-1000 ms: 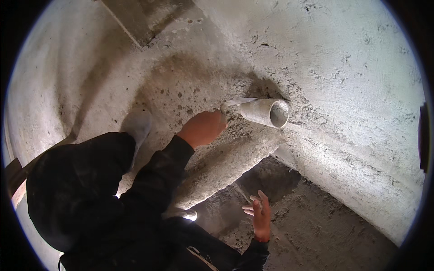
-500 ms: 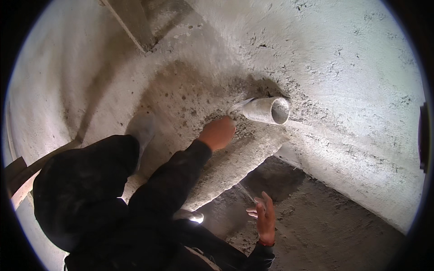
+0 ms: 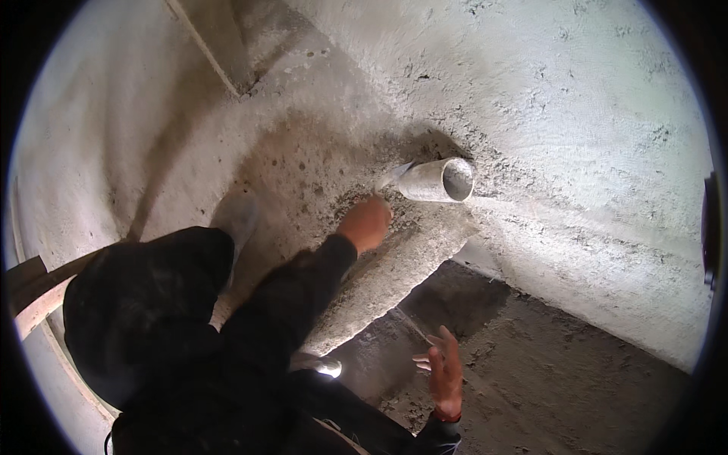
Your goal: The person uses a trowel to apply and smooth cement around a white PVC pipe embedded in a concrete wall. They repeatedly scoop cement, press it around the pipe opening, and smooth the surface to secure the pipe in place.
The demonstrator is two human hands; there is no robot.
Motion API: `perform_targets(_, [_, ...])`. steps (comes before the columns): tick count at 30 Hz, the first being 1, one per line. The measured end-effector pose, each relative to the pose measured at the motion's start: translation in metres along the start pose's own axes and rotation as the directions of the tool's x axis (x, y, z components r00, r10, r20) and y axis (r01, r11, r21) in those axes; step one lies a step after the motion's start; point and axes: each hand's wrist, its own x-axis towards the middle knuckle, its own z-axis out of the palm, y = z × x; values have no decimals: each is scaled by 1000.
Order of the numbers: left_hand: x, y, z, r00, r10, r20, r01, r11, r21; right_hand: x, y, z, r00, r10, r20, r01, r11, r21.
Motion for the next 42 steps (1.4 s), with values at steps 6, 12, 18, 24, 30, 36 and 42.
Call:
perform_targets(6, [-9, 15, 21, 961, -237, -145, 198, 949, -243, -7, -19, -2, 999, -35, -7, 35, 999, 16])
perform_targets(12, [-24, 63, 10, 965, -261, -14, 238, 900, -366, -6, -13, -9, 998, -26, -58, 27, 1000, 10])
perform_targets(18, [5, 20, -21, 975, -122, 185, 158, 968, -194, 0, -9, -7, 999, -47, 24, 46, 998, 51])
perform_targets(24, [-57, 95, 16, 934, -339, -113, 206, 769, -605, 0, -7, -10, 999, -44, -22, 44, 999, 20])
perform_targets(30, [-37, 59, 36, 874, -484, 40, 384, 637, -668, -3, 7, -12, 999, -31, -6, 32, 999, 42])
perform_targets(36, [-23, 15, -28, 894, -397, -207, 251, 827, -502, -1, 22, -19, 995, 91, -28, -88, 993, 83])
perform_targets(42, [0, -5, -60, 898, -403, -178, 244, 790, -562, 5, -59, -64, 703, -577, -415, 413, 807, -423])
